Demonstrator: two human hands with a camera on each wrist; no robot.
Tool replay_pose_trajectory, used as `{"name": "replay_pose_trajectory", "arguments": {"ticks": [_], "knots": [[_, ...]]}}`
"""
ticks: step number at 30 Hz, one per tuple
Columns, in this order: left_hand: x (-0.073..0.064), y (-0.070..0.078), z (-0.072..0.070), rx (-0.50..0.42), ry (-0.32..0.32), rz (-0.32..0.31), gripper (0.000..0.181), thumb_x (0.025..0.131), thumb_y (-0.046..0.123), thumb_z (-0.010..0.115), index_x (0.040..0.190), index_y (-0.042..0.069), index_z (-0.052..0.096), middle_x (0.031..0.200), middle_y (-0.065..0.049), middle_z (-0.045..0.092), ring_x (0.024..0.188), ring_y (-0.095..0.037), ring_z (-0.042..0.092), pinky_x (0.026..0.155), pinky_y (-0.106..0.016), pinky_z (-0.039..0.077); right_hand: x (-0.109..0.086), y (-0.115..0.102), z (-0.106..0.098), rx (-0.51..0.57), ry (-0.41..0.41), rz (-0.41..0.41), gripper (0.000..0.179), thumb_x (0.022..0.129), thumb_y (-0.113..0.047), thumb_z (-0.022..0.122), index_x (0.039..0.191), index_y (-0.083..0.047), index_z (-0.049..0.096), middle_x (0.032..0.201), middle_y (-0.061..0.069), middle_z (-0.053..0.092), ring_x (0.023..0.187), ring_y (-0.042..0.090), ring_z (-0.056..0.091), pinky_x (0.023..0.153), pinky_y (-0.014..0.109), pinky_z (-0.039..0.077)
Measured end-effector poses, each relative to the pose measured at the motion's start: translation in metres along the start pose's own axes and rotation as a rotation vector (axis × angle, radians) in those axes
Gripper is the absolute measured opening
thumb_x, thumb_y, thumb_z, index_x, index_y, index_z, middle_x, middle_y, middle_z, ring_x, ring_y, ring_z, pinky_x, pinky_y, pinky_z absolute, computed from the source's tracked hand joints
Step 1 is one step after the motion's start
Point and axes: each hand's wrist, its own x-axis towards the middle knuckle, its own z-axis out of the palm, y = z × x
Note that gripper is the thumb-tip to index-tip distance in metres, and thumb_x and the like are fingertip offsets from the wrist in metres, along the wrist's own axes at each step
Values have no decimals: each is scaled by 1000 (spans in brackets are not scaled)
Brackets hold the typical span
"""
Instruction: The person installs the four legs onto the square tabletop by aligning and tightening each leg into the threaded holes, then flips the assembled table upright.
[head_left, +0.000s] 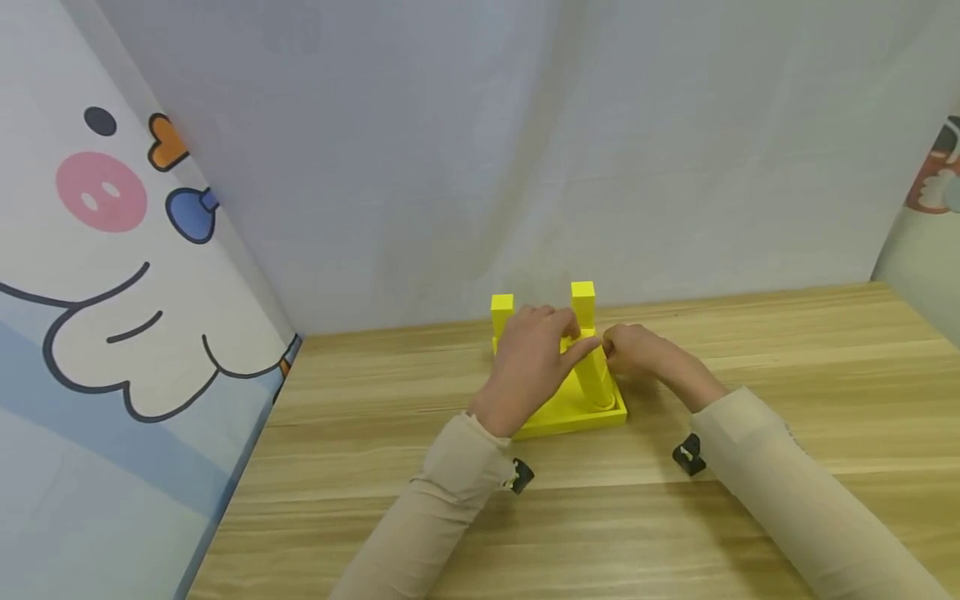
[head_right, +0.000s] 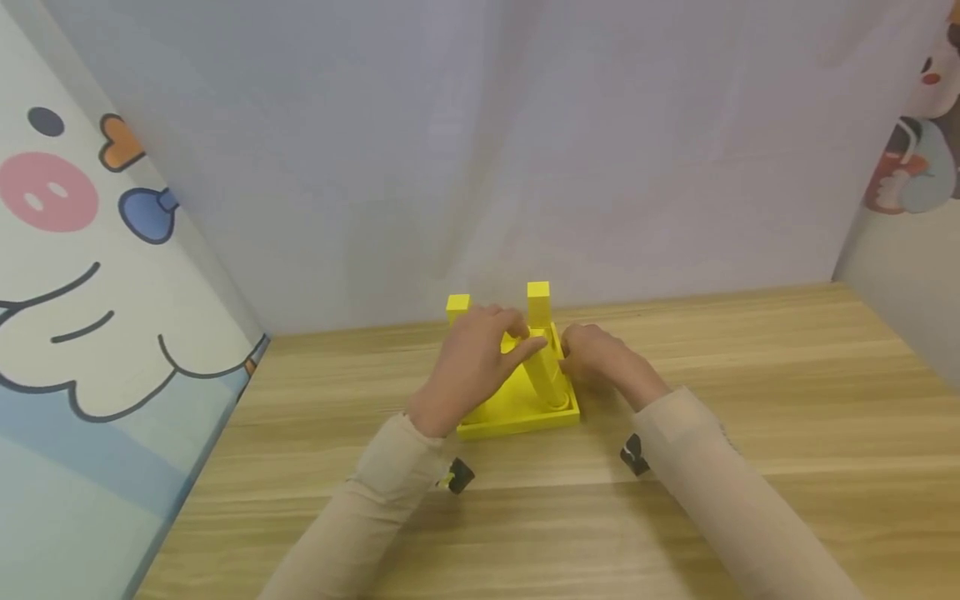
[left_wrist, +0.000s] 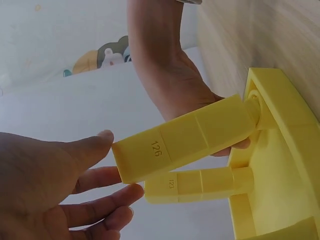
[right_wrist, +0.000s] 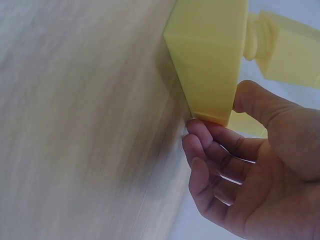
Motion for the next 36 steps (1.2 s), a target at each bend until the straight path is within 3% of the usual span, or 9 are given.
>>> {"name": "replay_pose_trajectory", "arguments": {"ticks": [7,9,14,19,27,32,36], "knots": [[2,-2,2,-47,-34,-67,30,99,39,64,96,10,72,84,-3,74,74,-19,61,82,-32,48,2,0,2,-20,5,-11,13,90,-8,54,92,-1,65,90,11,68,83,23,57,77,35,49],[2,-3,1,-60,-54,-54,29,100,37,62,98,10,72,87,-4,75,78,-20,62,86,-34,48,2,0,1,-21,7,-11,13,90,-8,54,92,-1,65,90,11,68,82,23,58,77,36,49],[-1,-4,-1,-70,-97,-27,32,102,33,59,124,12,70,117,-4,73,103,-22,63,95,-34,48,2,0,0,-9,-1,-12,13,89,-8,55,93,0,65,91,12,68,82,23,58,76,36,50],[-2,-6,0,-105,-97,11,31,102,27,59,130,17,68,113,-3,70,95,-20,56,87,-30,45,1,0,0,-8,-10,-14,12,90,-8,56,93,0,64,90,12,67,81,23,57,75,35,49],[0,-8,3,-157,-91,68,31,103,25,58,132,19,68,110,-3,68,95,-19,55,88,-30,43,1,-1,0,-21,-19,-5,15,95,-9,55,99,2,64,94,13,68,85,24,57,80,40,51],[1,-8,3,-174,-97,125,33,102,26,59,133,17,67,110,-6,65,95,-21,53,91,-33,42,-1,-1,-1,-82,11,-71,16,98,-12,52,99,-2,65,99,16,70,93,28,65,91,50,54],[1,-7,1,-141,-116,167,34,103,26,58,135,17,65,111,-7,63,96,-22,52,91,-33,43,-2,0,0,-111,28,-118,17,99,-12,51,92,-6,64,94,13,69,88,27,66,89,50,55]]}}
